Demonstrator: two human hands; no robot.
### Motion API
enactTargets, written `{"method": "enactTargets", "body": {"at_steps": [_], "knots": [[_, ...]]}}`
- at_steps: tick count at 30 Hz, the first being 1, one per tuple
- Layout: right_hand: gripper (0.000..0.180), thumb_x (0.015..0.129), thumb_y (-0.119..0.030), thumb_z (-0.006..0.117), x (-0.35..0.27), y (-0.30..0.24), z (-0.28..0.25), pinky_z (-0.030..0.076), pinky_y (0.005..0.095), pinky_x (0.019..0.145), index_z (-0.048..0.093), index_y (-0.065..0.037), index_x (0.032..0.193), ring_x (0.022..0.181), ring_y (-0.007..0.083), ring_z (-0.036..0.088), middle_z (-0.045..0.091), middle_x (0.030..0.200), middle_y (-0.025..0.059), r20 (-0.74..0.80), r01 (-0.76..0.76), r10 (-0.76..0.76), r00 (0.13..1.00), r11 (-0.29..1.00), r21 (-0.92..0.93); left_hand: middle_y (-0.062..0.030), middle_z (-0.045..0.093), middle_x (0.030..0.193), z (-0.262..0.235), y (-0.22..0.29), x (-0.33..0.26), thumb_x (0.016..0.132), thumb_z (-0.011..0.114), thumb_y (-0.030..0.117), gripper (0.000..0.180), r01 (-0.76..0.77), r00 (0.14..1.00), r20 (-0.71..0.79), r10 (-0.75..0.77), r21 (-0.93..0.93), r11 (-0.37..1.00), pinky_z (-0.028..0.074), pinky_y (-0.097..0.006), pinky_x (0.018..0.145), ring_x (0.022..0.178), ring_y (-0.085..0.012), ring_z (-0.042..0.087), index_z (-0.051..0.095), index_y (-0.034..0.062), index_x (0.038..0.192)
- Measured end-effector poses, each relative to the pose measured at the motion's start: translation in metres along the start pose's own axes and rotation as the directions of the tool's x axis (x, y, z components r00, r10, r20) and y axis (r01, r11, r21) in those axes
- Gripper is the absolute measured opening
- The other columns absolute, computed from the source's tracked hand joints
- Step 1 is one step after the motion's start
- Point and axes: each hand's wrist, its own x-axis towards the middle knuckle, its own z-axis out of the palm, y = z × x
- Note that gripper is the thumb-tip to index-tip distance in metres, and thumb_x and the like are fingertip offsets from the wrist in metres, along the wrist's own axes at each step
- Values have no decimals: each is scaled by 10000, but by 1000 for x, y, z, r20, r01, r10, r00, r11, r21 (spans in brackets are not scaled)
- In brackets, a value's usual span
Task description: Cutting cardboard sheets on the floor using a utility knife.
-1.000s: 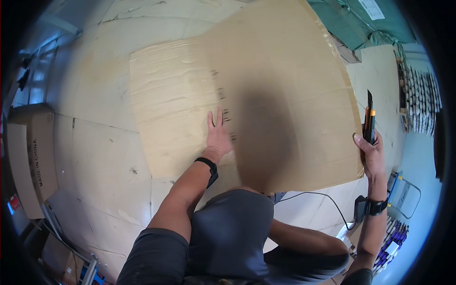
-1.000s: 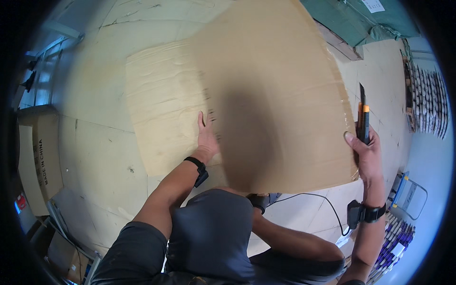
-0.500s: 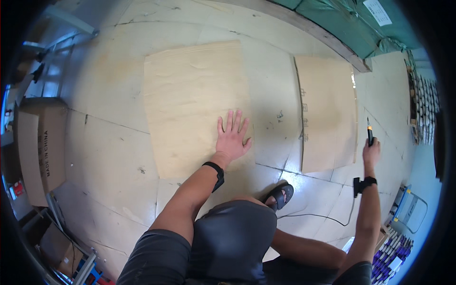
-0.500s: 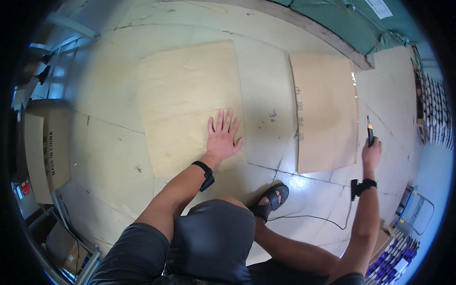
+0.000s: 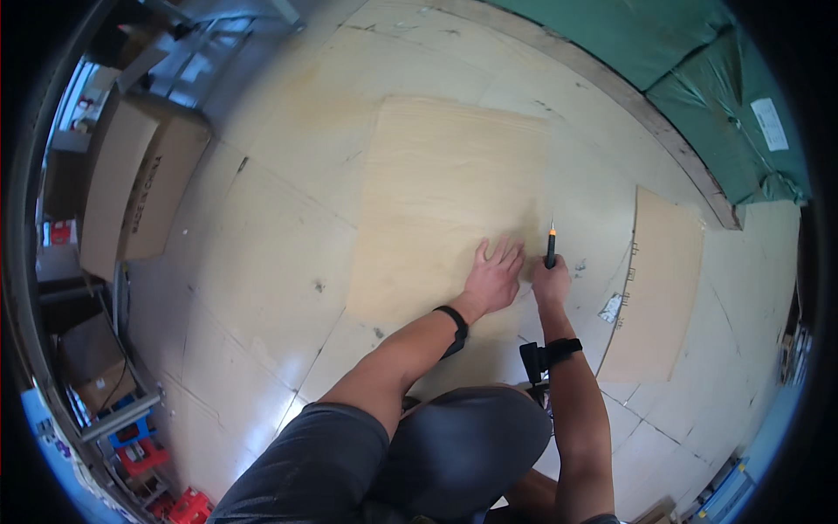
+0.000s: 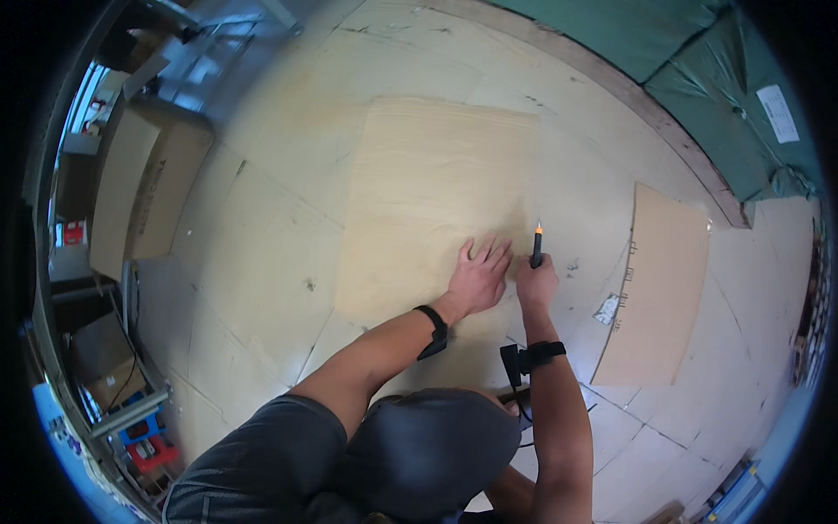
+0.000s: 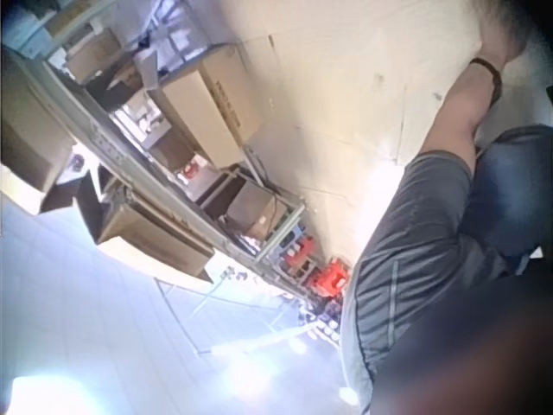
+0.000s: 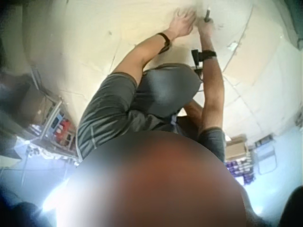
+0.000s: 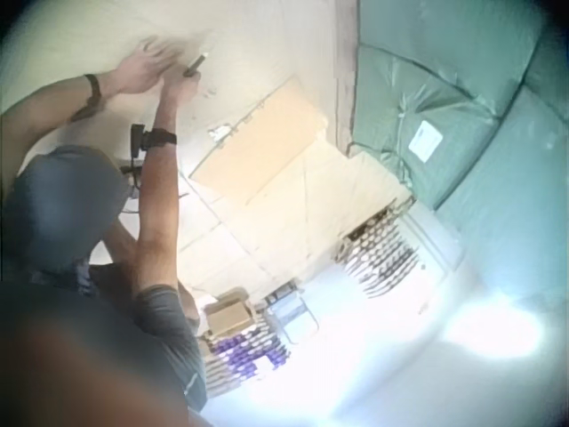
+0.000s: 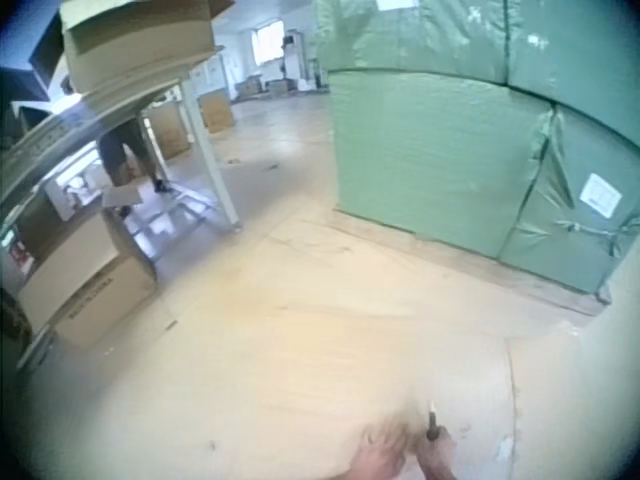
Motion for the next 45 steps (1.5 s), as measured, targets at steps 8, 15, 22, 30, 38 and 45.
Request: {"method": "enactTargets", "body": {"at_steps": [8, 15, 22, 30, 38, 45], "knots": [[367, 721, -292, 782, -1, -14, 18, 542, 465, 835, 682, -42, 972, 949, 374, 694, 724, 975, 185, 35, -124, 129, 991, 986, -111, -108, 575, 1365, 4, -43, -9, 809, 625, 206, 377, -74, 982, -181, 52, -113, 991, 322, -507, 1135, 1339, -304, 476, 667, 74, 1159], [392, 693, -318, 828, -3, -17, -4, 551, 435, 820, 699, -72, 970, 939, 337, 704, 736, 977, 147, 88, -224, 234, 968, 969, -107, -275, 546, 1278, -90, -157, -50, 744, 764, 449, 753, 902, 422, -338, -842, 57, 429, 406, -482, 1051, 1213, -410, 507, 536, -32, 1276], [295, 782, -291, 711, -6, -3, 0, 543, 477, 841, 690, -55, 958, 941, 384, 693, 723, 970, 187, -11, -191, 192, 981, 971, -146, -271, 470, 1333, -105, -178, -32, 686, 819, 440, 841, 939, 344, 126, -931, -37, 342, 478, -452, 1011, 1233, -402, 488, 498, -60, 1281], [300, 807, -301, 717, -133, 3, 40, 530, 503, 805, 625, -45, 933, 875, 420, 673, 692, 885, 202, 115, -242, 242, 963, 970, -13, -245, 589, 1212, -109, -223, 42, 599, 821, 431, 818, 603, 788, 56, -613, 128, 787, 481, -424, 1013, 1177, -398, 559, 581, -14, 1241], [363, 809, -305, 758, -81, -1, -18, 502, 495, 805, 603, -32, 991, 932, 417, 627, 647, 1014, 207, -81, 54, -41, 996, 985, 165, -178, 557, 1278, -132, -216, 75, 603, 826, 343, 809, 409, 883, 182, -433, 156, 899, 478, -438, 1010, 1182, -382, 543, 531, 108, 1319], [405, 762, -275, 793, 56, 39, -78, 520, 453, 941, 631, -28, 1039, 1147, 323, 552, 559, 1194, 116, 71, 147, -132, 989, 949, -280, -145, 624, 1139, -118, -200, 59, 690, 773, 297, 567, 337, 932, 137, -334, 5, 942, 528, -463, 912, 1057, -393, 605, 627, 121, 1208]]}}
